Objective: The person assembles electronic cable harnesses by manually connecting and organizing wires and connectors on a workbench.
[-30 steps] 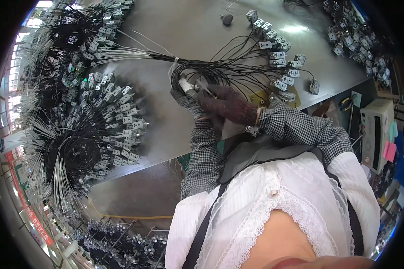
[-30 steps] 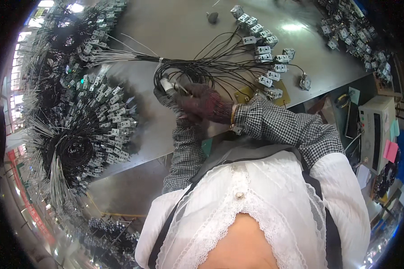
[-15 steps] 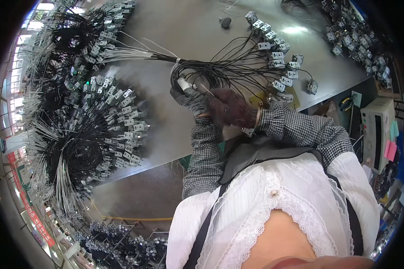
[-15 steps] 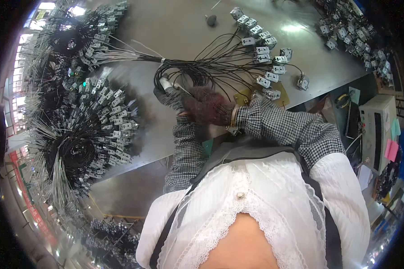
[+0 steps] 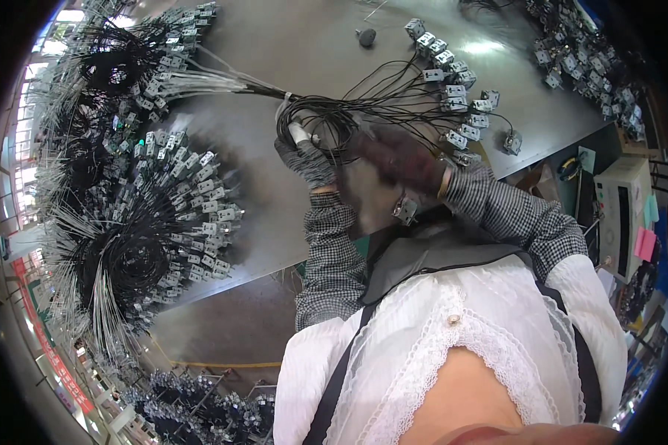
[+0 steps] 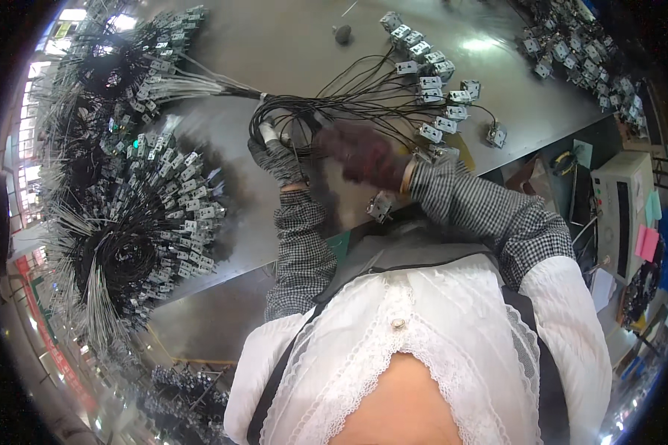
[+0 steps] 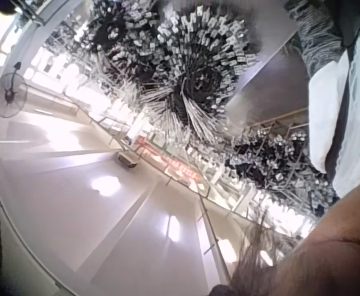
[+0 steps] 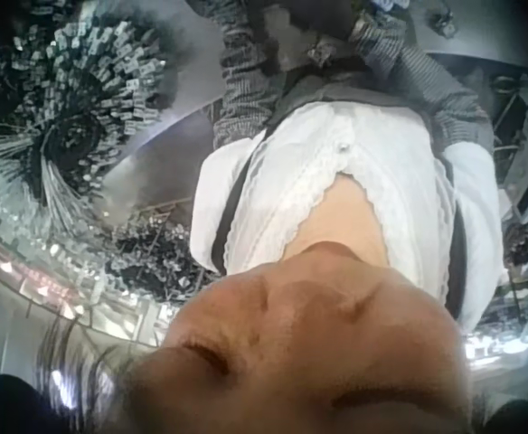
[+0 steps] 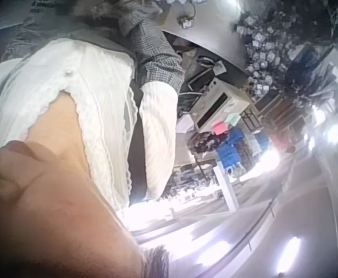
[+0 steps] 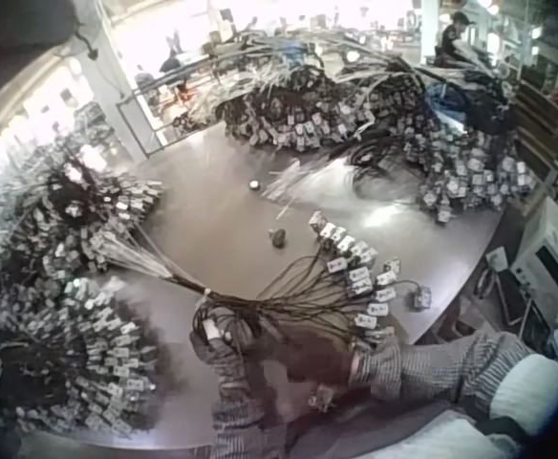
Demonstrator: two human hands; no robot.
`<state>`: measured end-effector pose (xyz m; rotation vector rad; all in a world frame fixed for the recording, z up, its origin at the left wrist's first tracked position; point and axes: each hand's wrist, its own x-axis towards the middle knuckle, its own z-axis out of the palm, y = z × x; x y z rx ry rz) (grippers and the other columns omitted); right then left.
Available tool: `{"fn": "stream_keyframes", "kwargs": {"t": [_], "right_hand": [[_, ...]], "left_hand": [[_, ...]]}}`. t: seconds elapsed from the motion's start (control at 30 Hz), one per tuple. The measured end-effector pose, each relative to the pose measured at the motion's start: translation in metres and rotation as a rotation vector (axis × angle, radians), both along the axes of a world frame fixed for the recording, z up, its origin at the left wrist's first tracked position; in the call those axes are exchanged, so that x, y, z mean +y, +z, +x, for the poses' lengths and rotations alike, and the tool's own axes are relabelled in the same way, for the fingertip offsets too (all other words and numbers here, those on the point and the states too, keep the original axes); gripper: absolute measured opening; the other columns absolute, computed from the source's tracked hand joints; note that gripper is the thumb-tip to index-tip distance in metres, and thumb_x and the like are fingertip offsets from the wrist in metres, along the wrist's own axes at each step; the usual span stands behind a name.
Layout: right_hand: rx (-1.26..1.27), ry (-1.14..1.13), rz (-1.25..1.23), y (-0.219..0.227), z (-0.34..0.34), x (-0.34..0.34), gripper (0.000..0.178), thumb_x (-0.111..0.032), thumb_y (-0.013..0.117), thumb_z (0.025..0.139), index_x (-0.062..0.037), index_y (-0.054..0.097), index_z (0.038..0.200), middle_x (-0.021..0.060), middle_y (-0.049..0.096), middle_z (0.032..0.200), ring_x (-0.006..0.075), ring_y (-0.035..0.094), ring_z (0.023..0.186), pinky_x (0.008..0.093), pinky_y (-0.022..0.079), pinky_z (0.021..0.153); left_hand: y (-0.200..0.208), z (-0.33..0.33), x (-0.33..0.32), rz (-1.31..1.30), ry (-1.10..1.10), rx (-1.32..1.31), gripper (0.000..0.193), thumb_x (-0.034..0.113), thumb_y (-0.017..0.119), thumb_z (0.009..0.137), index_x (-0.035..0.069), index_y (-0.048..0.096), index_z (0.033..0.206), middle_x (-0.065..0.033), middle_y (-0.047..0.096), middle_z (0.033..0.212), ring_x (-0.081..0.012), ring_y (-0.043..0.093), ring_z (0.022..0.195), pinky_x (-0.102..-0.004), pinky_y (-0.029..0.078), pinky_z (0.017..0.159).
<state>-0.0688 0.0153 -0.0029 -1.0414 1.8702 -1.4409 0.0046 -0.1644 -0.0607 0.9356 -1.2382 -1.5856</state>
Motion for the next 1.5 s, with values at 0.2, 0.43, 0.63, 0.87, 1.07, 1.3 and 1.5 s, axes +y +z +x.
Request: {"fn": "stream_keyframes", "kwargs": {"t": [0.2, 0.43, 0.63, 0.87, 1.07, 1.3, 1.5], "right_hand": [[0.807, -0.302, 0.117, 0.0, -0.102, -0.015, 0.035, -0.03, 0.068, 0.1, -0.0078, 0.066, 0.127, 0.0148, 0.071, 0.118, 0.0307, 0.075, 0.096, 0.0438, 0.059, 0.084], [0.905, 0.055, 0.096, 0.003, -0.042, -0.018, 0.037, -0.027, 0.076, 0.089, -0.0164, 0.068, 0.124, 0.0085, 0.068, 0.125, 0.0288, 0.069, 0.11, 0.0449, 0.057, 0.087], [0.922, 0.219, -0.01, -0.021, 0.004, -0.022, 0.025, -0.024, 0.074, 0.086, -0.0172, 0.069, 0.109, 0.0076, 0.068, 0.125, 0.03, 0.069, 0.105, 0.0448, 0.057, 0.083], [0.989, 0.314, -0.244, -0.014, -0.005, -0.029, 0.015, -0.021, 0.071, 0.087, -0.0131, 0.072, 0.1, 0.0079, 0.069, 0.107, 0.0267, 0.069, 0.1, 0.0435, 0.056, 0.086], [0.815, 0.33, 0.012, 0.01, 0.01, -0.04, 0.014, -0.021, 0.071, 0.092, -0.0105, 0.068, 0.101, 0.0075, 0.069, 0.1, 0.0303, 0.07, 0.093, 0.0461, 0.056, 0.08], [0.379, -0.123, -0.527, 0.013, 0.045, 0.005, 0.015, -0.018, 0.071, 0.096, -0.0038, 0.068, 0.094, 0.0129, 0.065, 0.08, 0.0305, 0.068, 0.075, 0.0442, 0.052, 0.067], [0.142, 0.37, -0.014, 0.04, 0.032, 0.001, 0.014, -0.014, 0.071, 0.091, -0.0101, 0.067, 0.104, 0.0059, 0.069, 0.11, 0.0268, 0.07, 0.099, 0.0377, 0.056, 0.082]], "left_hand": [[-0.01, 0.002, -0.004, -0.019, 0.009, -0.013, 0.03, 0.031, 0.066, 0.103, 0.004, 0.064, 0.115, -0.0043, 0.07, 0.103, -0.0083, 0.062, 0.076, -0.0209, 0.05, 0.058], [-0.001, 0.003, 0.0, 0.067, 0.016, 0.008, 0.023, 0.025, 0.069, 0.102, 0.005, 0.068, 0.115, -0.0033, 0.072, 0.106, -0.0076, 0.058, 0.074, -0.0208, 0.048, 0.06], [-0.001, 0.0, 0.007, 0.131, 0.057, -0.029, 0.023, 0.025, 0.07, 0.102, 0.006, 0.066, 0.114, -0.0017, 0.071, 0.104, -0.008, 0.057, 0.07, -0.0212, 0.047, 0.058], [-0.02, 0.002, -0.005, 0.033, 0.084, -0.038, 0.024, 0.026, 0.069, 0.103, 0.006, 0.066, 0.114, -0.0015, 0.071, 0.104, -0.0075, 0.056, 0.069, -0.0213, 0.047, 0.057], [-0.014, -0.009, 0.004, 0.105, 0.076, 0.063, 0.031, 0.03, 0.067, 0.104, 0.002, 0.061, 0.115, -0.0047, 0.069, 0.098, -0.0103, 0.059, 0.07, -0.023, 0.047, 0.059], [-0.013, -0.024, 0.006, 0.041, 0.199, 0.052, 0.026, 0.025, 0.067, 0.101, 0.001, 0.065, 0.111, -0.0062, 0.07, 0.096, -0.0163, 0.066, 0.078, -0.0278, 0.053, 0.062], [-0.012, -0.019, -0.009, 0.052, 0.099, 0.044, 0.026, 0.026, 0.07, 0.101, 0.003, 0.065, 0.113, -0.0048, 0.071, 0.097, -0.0124, 0.061, 0.073, -0.0256, 0.05, 0.06]]}}
